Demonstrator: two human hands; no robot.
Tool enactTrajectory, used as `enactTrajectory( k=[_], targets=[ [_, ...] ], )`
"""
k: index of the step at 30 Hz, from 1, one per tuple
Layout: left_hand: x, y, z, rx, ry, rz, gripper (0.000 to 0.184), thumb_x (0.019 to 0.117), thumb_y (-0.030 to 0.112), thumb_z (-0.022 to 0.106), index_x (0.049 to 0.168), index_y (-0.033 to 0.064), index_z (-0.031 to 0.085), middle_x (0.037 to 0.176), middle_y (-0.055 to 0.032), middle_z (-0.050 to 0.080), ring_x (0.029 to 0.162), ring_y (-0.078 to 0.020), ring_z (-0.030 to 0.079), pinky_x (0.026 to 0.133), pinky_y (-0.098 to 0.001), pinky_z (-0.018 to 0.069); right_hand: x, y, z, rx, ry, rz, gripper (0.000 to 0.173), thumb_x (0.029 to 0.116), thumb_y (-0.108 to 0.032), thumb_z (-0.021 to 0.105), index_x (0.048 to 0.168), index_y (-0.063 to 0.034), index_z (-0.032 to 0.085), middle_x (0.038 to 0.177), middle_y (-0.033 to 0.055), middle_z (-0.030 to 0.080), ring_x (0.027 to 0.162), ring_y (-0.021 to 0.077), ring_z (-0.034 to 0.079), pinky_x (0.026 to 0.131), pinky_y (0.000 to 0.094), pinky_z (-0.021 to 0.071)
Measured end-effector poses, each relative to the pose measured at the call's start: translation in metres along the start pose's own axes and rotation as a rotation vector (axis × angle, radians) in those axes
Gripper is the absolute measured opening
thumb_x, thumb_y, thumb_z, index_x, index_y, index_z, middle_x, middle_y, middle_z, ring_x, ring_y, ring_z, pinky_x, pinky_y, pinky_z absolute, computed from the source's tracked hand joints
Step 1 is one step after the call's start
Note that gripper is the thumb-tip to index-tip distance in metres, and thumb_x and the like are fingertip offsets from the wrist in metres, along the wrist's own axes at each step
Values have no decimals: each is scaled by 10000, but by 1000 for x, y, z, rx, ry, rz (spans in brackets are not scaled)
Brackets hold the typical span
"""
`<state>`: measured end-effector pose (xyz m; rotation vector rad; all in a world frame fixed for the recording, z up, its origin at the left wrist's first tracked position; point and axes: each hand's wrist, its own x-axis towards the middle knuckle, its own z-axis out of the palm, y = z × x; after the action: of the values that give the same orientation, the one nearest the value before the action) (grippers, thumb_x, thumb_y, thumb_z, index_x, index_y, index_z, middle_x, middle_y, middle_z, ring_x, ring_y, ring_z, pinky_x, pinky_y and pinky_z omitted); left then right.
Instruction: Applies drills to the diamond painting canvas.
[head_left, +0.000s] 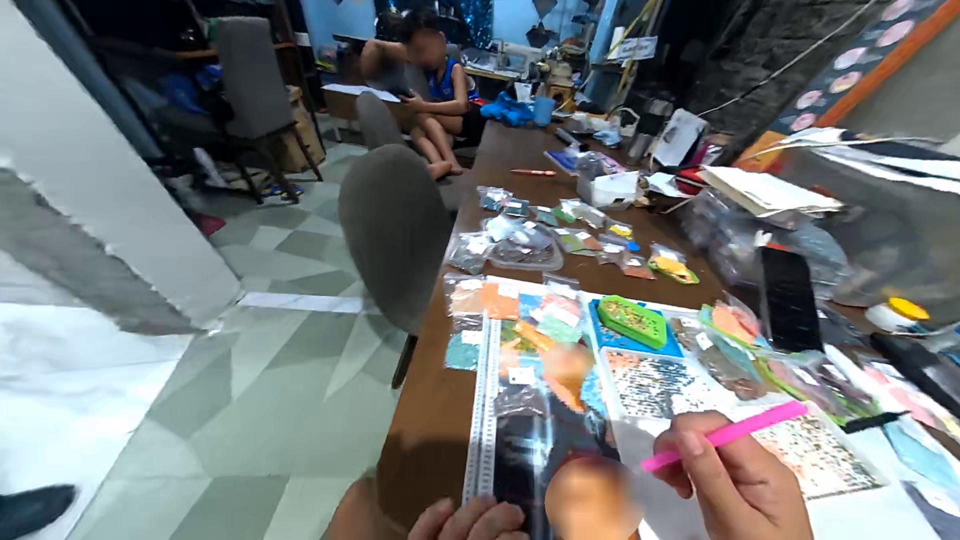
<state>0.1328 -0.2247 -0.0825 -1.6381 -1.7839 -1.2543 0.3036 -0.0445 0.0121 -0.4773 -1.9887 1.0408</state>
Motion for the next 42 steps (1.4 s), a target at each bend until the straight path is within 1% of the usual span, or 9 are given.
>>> enactTrajectory(
  k=[4,7,11,16,20,26,31,38,42],
  targets=[
    [2,2,0,-16,5,-13,206,1026,428,532,1054,225,515,1076,51,623,1179,-27,533,1195,-252,132,-12,-11,25,136,-120,16,233,1081,-328,487,997,-170,636,811,-103,693,709,-60,643,618,124,535],
    [2,2,-1,-26,-1,-10,197,1038,418,506,1045,222,514,1069,46,629,1160,-44,541,1179,-247,156,-17,-10,39,172,-158,35,244,1081,-311,492,989,-129,626,785,-79,674,690,-60,631,604,128,532],
    [1,1,0,-21,-9,-2,197,1038,419,492,1041,224,525,1055,52,628,1142,-46,539,1171,-243,159,-19,-6,50,192,-192,46,239,1080,-290,502,974,-108,614,772,-71,661,677,-62,618,598,127,524],
    [0,1,0,-38,-12,-6,205,1046,422,475,1038,226,533,1066,55,631,1135,-46,540,1161,-244,171,-19,-4,53,148,-217,34,274,1083,-290,501,957,-74,612,743,-51,645,653,-53,610,587,131,521],
    [1,1,0,-43,-5,-7,209,1049,423,468,1043,223,529,1063,57,629,1147,-41,537,1169,-241,163,-19,-4,54,134,-216,41,263,1084,-272,504,954,-70,611,727,-49,640,637,-53,602,576,130,513],
    [0,0,1,-28,4,5,204,1042,422,471,1034,227,529,1056,59,633,1129,-43,541,1161,-240,167,-20,-4,56,99,-215,33,266,1085,-259,504,950,-54,606,730,-37,637,644,-50,601,585,132,513],
    [0,0,2,-29,4,9,196,1040,414,476,1041,227,531,1058,62,630,1135,-40,538,1168,-239,161,-20,-3,56,83,-219,15,279,1083,-260,509,943,-40,610,727,-18,642,655,-37,622,606,146,538],
    [0,0,1,-39,-1,5,190,1041,408,482,1040,224,530,1061,56,627,1138,-41,535,1172,-241,151,-20,-4,56,-4,-234,-86,346,1088,-304,491,933,-15,603,713,33,619,656,-19,599,616,137,506],
    [0,0,1,-25,-9,4,208,1049,422,468,1026,230,545,1063,61,631,1148,-42,532,1174,-249,145,-19,-5,56,-91,-252,-201,362,1096,-312,465,915,-23,586,729,77,610,688,48,604,665,163,501]
  ],
)
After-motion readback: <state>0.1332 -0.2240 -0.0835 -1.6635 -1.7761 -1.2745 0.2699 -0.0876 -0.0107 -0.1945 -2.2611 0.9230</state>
